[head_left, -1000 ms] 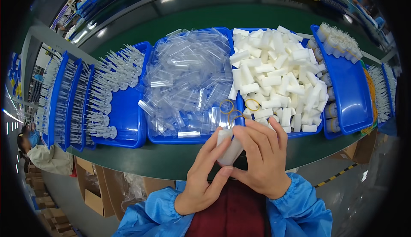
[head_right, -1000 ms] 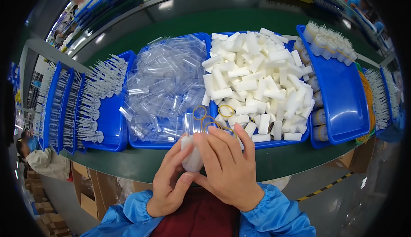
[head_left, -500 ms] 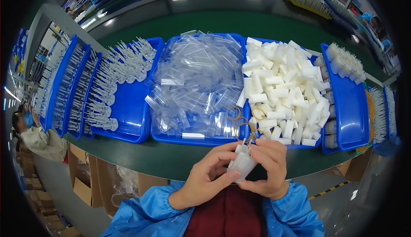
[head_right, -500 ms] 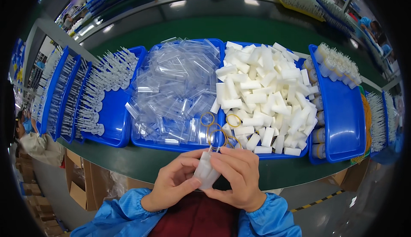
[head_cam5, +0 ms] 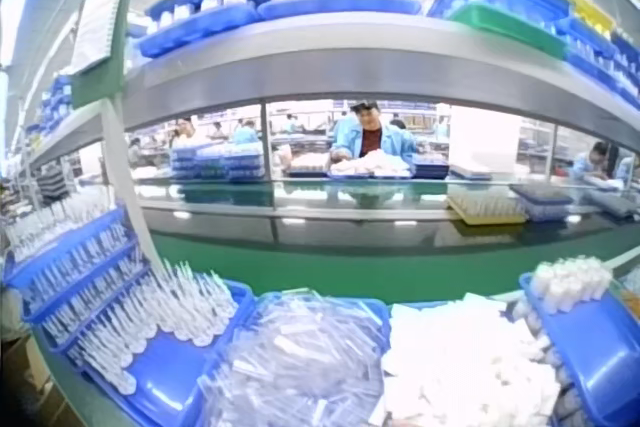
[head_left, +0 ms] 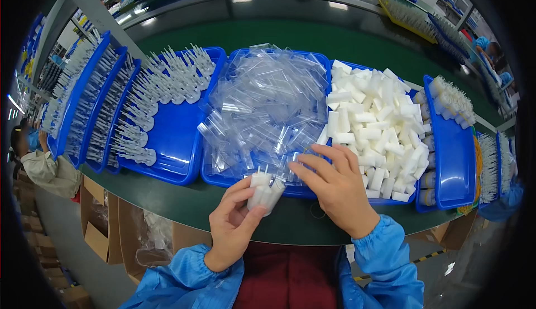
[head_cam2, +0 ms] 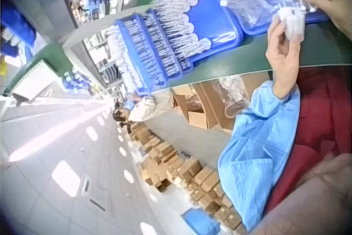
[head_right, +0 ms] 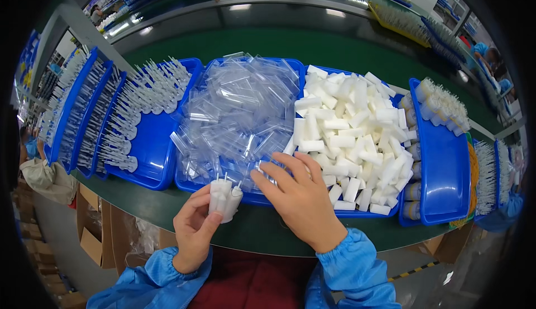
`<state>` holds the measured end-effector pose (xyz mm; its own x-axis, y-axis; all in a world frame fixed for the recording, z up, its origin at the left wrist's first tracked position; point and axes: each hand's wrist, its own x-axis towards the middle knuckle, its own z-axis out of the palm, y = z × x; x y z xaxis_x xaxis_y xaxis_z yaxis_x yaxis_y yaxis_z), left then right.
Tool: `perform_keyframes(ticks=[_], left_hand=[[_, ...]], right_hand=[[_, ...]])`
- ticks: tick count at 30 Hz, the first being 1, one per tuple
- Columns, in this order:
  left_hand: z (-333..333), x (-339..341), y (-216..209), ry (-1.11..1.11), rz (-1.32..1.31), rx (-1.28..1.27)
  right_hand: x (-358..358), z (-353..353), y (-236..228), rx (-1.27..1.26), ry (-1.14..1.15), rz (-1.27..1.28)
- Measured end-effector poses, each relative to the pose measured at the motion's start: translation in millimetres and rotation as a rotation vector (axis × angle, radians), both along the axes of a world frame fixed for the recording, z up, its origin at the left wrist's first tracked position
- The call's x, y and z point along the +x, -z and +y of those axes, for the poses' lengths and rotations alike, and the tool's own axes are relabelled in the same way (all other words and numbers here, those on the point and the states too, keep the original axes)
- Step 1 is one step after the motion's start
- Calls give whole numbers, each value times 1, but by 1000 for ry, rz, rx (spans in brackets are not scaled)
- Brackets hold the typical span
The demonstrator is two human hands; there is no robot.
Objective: Assembling plastic components into wick housings and securing them with rubber bands.
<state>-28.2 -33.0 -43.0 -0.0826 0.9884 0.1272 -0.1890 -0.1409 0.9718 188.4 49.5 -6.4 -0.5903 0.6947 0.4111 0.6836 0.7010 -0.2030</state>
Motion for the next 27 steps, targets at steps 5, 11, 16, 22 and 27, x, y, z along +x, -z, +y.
perform_keyframes(ticks=[5,11,16,22,27], left_hand=[[-1,-12,3,-69,4,36],[-4,-17,8,-106,22,50],[-2,-15,11,-104,31,44],[-4,-14,15,-108,54,34],[-4,-7,6,-67,75,77]], right_hand=[[-8,14,-4,-7,-142,-184],[-19,20,-10,-51,-107,-28],[-48,21,1,-47,0,30],[-45,24,4,-89,14,130],[-19,-6,-46,-387,101,440]])
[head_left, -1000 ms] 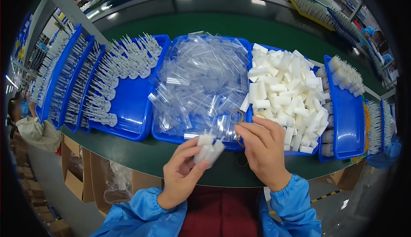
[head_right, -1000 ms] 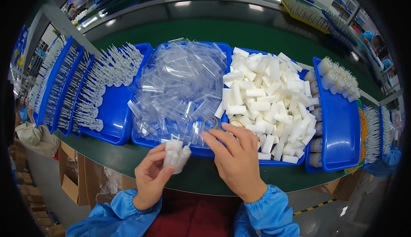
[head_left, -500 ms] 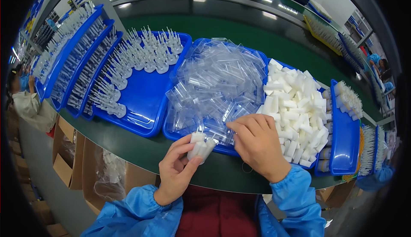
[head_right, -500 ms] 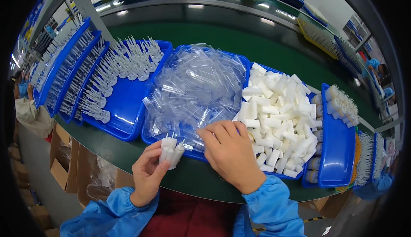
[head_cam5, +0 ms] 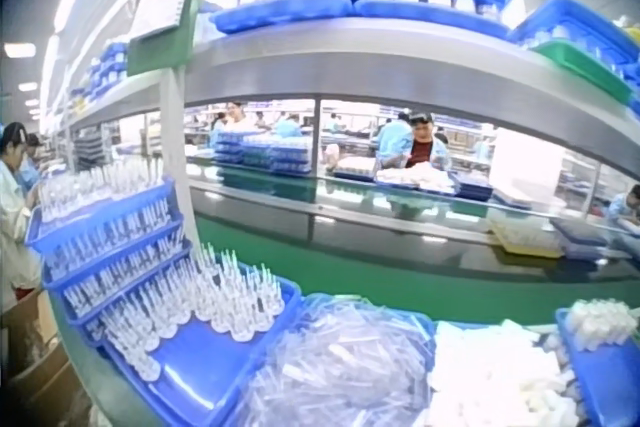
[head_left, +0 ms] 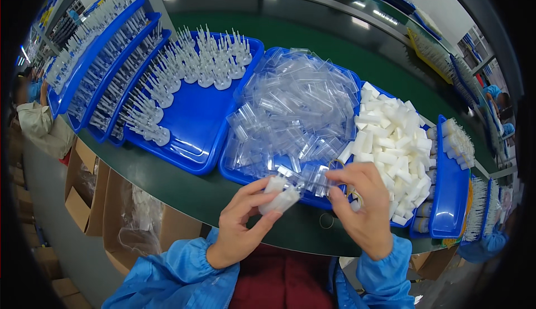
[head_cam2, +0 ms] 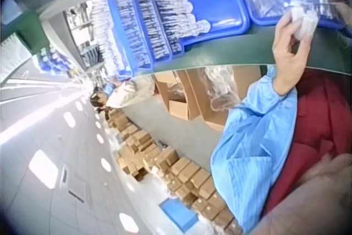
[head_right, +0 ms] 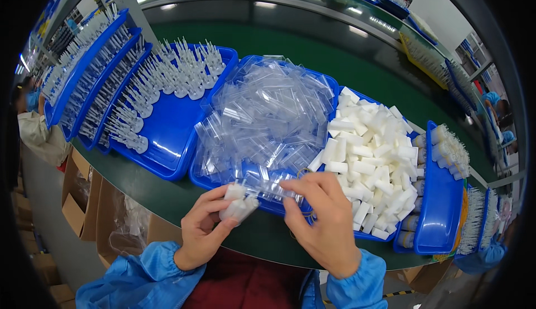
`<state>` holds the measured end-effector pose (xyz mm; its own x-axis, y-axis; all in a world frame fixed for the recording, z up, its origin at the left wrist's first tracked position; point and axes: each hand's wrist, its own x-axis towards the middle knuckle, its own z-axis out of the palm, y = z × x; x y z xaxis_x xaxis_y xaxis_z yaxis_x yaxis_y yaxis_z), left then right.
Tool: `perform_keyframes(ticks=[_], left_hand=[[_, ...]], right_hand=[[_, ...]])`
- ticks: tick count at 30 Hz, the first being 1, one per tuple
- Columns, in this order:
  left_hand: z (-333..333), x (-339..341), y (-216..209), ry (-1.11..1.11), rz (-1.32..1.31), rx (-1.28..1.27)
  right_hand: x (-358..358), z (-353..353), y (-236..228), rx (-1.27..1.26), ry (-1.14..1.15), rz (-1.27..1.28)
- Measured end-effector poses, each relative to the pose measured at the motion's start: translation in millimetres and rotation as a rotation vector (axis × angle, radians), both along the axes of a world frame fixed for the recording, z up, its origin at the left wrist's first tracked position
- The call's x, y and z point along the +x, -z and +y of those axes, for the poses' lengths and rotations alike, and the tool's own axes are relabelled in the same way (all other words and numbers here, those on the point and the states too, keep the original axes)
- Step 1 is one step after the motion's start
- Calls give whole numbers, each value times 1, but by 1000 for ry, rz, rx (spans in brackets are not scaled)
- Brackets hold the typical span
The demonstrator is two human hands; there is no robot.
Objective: Assembling plastic components into wick housings and securing them with rubber bands.
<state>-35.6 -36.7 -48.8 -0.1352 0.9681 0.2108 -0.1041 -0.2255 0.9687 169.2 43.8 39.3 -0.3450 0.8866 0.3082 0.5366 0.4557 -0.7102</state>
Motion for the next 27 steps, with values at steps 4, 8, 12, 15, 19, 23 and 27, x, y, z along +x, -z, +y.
perform_keyframes(ticks=[4,8,12,15,19,23,27], left_hand=[[4,12,-7,101,44,-66],[6,21,-10,158,106,-76],[8,29,-17,205,153,-53],[6,33,-18,234,69,-129],[7,34,-22,320,161,-134],[8,37,-22,339,187,-121],[9,41,-21,307,159,-119]], right_hand=[[20,-17,-2,-181,-16,191],[29,-23,6,-267,35,399],[33,-28,14,-418,48,589],[34,-27,12,-491,170,684],[41,-31,20,-568,211,778],[41,-32,23,-560,197,810],[44,-34,24,-566,166,770]])
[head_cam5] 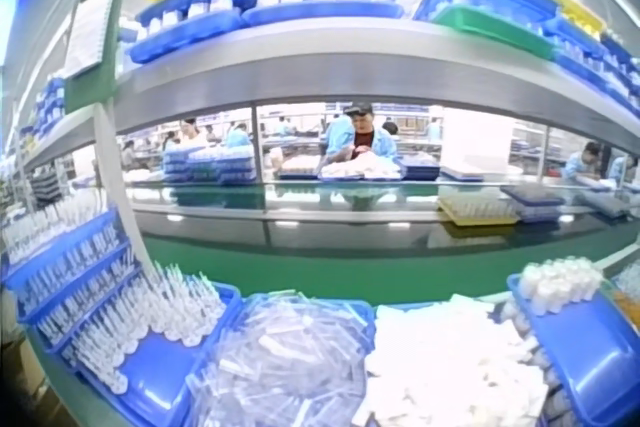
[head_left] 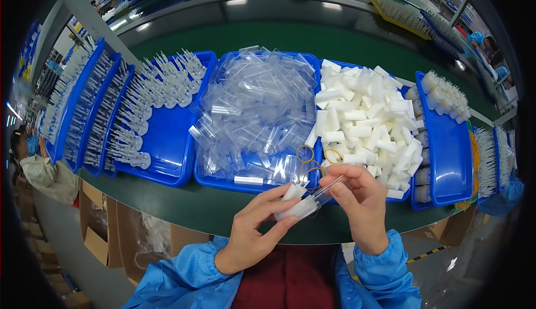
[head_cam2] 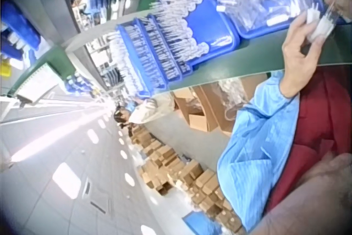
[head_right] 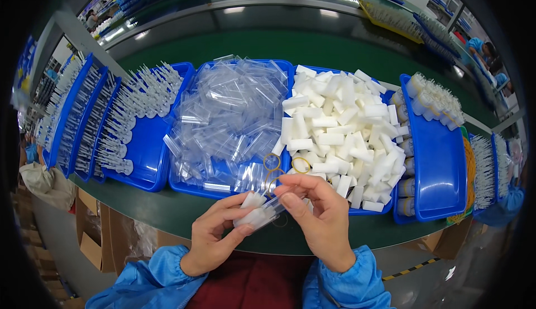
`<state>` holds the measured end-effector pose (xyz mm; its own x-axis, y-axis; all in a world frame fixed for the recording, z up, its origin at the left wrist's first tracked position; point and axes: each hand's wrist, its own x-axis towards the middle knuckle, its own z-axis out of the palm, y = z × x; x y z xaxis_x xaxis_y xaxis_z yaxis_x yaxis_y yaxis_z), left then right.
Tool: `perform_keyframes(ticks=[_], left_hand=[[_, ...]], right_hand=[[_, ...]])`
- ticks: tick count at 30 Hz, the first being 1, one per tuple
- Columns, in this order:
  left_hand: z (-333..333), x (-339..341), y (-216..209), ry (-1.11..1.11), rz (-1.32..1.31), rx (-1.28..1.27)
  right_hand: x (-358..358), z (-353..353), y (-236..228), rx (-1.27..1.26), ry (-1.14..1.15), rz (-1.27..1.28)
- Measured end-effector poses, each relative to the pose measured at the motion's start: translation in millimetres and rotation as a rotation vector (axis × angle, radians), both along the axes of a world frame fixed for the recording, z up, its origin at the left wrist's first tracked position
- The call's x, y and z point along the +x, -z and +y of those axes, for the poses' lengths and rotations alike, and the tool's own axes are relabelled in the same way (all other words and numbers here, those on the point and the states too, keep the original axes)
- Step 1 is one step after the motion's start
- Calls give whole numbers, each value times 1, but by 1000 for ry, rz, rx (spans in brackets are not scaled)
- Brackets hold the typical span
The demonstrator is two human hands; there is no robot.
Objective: Assembling plastic components into wick housings and securing them with rubber bands.
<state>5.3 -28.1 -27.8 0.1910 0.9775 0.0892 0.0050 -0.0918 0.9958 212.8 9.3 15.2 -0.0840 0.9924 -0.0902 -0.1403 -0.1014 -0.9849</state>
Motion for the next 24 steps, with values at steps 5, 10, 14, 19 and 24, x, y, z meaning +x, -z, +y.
perform_keyframes(ticks=[5,10,14,19,24], left_hand=[[1,7,0,-76,-58,-9],[1,8,-2,-71,40,-17],[8,5,-9,-57,177,147],[-1,14,0,-113,50,4],[8,22,-16,-147,140,131]], right_hand=[[-2,-6,6,73,13,-9],[-4,-11,17,198,106,-170],[-2,-10,18,563,124,-453],[-7,-15,12,302,58,-316],[-7,-10,7,131,109,-98]])
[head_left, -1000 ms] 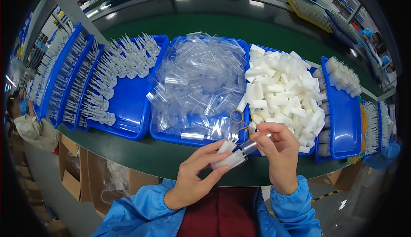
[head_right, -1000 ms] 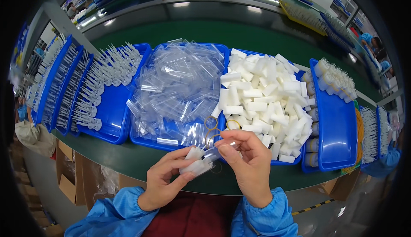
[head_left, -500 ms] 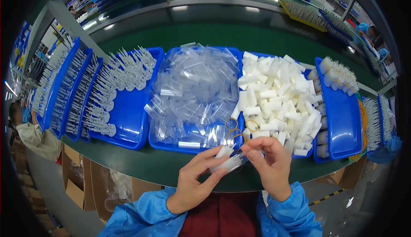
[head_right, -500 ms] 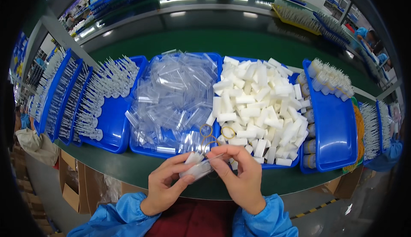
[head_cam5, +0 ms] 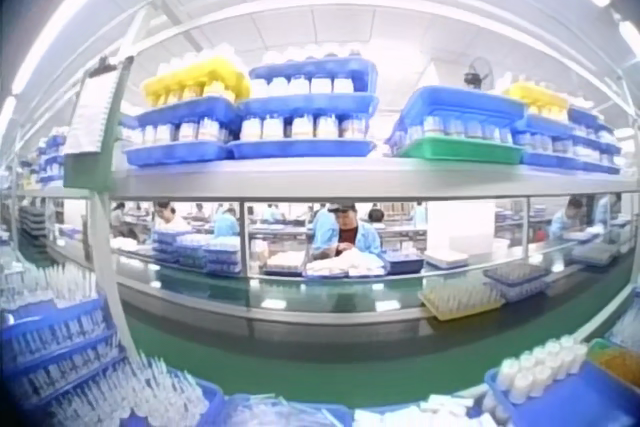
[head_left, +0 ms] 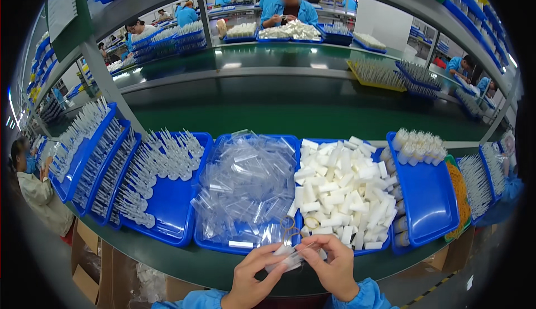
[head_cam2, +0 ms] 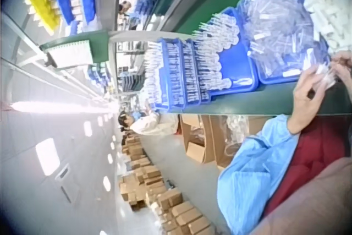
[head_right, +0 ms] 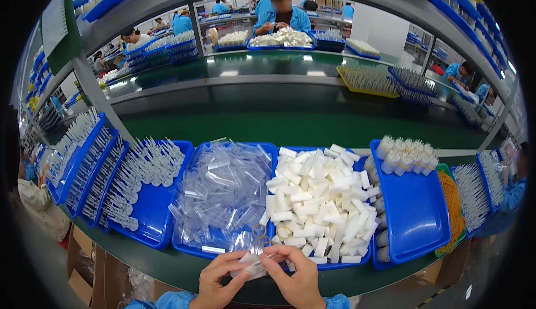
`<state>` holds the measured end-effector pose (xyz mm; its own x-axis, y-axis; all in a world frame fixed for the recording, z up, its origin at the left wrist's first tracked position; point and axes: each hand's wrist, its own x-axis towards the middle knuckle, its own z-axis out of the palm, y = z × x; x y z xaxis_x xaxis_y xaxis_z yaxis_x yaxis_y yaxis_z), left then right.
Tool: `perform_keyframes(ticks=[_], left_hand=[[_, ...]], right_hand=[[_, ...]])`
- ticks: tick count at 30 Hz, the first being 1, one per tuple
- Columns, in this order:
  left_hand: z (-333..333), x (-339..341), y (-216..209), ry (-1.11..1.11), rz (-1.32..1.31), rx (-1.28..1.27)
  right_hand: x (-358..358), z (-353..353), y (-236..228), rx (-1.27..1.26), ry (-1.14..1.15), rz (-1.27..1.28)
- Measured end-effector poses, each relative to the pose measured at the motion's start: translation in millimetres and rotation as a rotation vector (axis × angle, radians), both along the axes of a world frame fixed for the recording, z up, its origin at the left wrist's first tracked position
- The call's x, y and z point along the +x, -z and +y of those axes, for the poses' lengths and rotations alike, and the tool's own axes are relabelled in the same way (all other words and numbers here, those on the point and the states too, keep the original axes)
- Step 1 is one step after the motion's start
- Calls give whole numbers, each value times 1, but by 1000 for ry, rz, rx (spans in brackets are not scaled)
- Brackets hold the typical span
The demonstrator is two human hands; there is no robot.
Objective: Assembling plastic components into wick housings and securing them with rubber bands.
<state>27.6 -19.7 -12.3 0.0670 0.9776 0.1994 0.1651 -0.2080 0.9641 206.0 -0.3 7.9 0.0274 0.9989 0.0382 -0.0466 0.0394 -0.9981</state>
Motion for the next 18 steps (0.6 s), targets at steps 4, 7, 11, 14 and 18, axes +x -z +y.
perform_keyframes(ticks=[4,7,11,14,18], left_hand=[[-4,-2,-3,-5,113,136],[-3,-10,1,39,184,96],[-2,-14,6,67,-96,-176],[-2,-14,14,68,-57,-128],[2,-16,5,100,118,51]], right_hand=[[-4,-5,2,92,41,-175],[-2,-6,2,110,16,-265],[2,-3,4,29,-72,-112],[-1,-4,11,101,-24,-121],[-1,-11,17,502,56,-467]])
